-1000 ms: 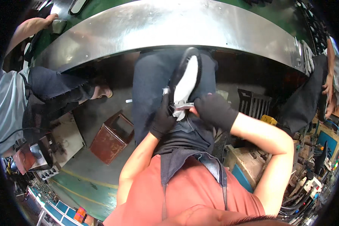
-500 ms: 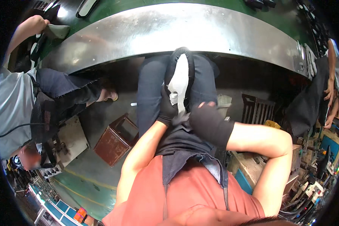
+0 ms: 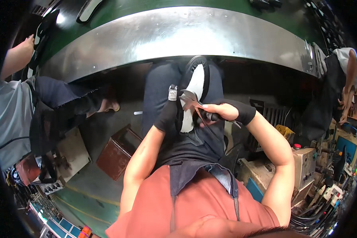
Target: The person repeatedly picks up white shoe insoles from a conveyor belt and trims their edges using a pair of pliers. They hold the insole against their lap and carefully cut along the perimeter before placing the finished insole back onto the belt.
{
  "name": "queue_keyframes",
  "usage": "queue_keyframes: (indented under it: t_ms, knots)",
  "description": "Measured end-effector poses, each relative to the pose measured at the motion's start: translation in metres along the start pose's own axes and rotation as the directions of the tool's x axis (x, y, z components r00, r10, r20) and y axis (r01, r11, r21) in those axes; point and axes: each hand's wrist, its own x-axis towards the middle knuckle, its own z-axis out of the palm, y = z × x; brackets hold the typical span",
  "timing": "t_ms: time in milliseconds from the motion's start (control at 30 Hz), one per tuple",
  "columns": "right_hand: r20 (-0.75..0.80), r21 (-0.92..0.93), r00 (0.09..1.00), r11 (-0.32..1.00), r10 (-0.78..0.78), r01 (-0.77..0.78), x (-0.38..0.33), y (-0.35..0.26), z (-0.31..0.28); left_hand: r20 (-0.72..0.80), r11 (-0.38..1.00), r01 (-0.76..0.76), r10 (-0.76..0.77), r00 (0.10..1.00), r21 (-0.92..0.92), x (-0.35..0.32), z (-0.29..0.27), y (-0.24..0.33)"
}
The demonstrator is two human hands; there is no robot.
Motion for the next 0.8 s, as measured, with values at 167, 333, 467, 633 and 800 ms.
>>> queue_keyframes:
  t_ms: [167, 333, 467, 633, 800]
  knots:
    - [-0.111, -0.985, 0.623, 0.167, -0.775, 0.032, -0.016, -0.011, 0.037, -0.249, 0.995, -0.077, 0.057, 0.967, -0.070, 0.001, 0.041, 0.007]
    - [-0.170, -0.943, 0.641, 0.312, -0.748, 0.115, -0.029, -0.010, 0.023, -0.283, 0.951, -0.240, 0.289, 0.915, 0.195, 0.016, -0.022, -0.043]
    - [-0.174, -0.910, 0.842, 0.410, -0.511, 0.060, -0.050, -0.013, 0.011, -0.268, 0.714, -0.219, 0.501, 0.823, 0.665, 0.018, -0.043, -0.054]
    - [0.194, -0.892, 0.838, 0.264, -0.510, 0.367, -0.056, -0.081, 0.069, -0.096, 0.718, -0.260, 0.414, 0.905, 0.646, -0.003, 0.024, 0.012]
    - [0.073, -0.948, 0.852, 0.229, -0.519, 0.221, -0.010, -0.049, 0.038, 0.160, 0.441, -0.323, 0.367, 0.916, 0.838, -0.014, 0.023, 0.023]
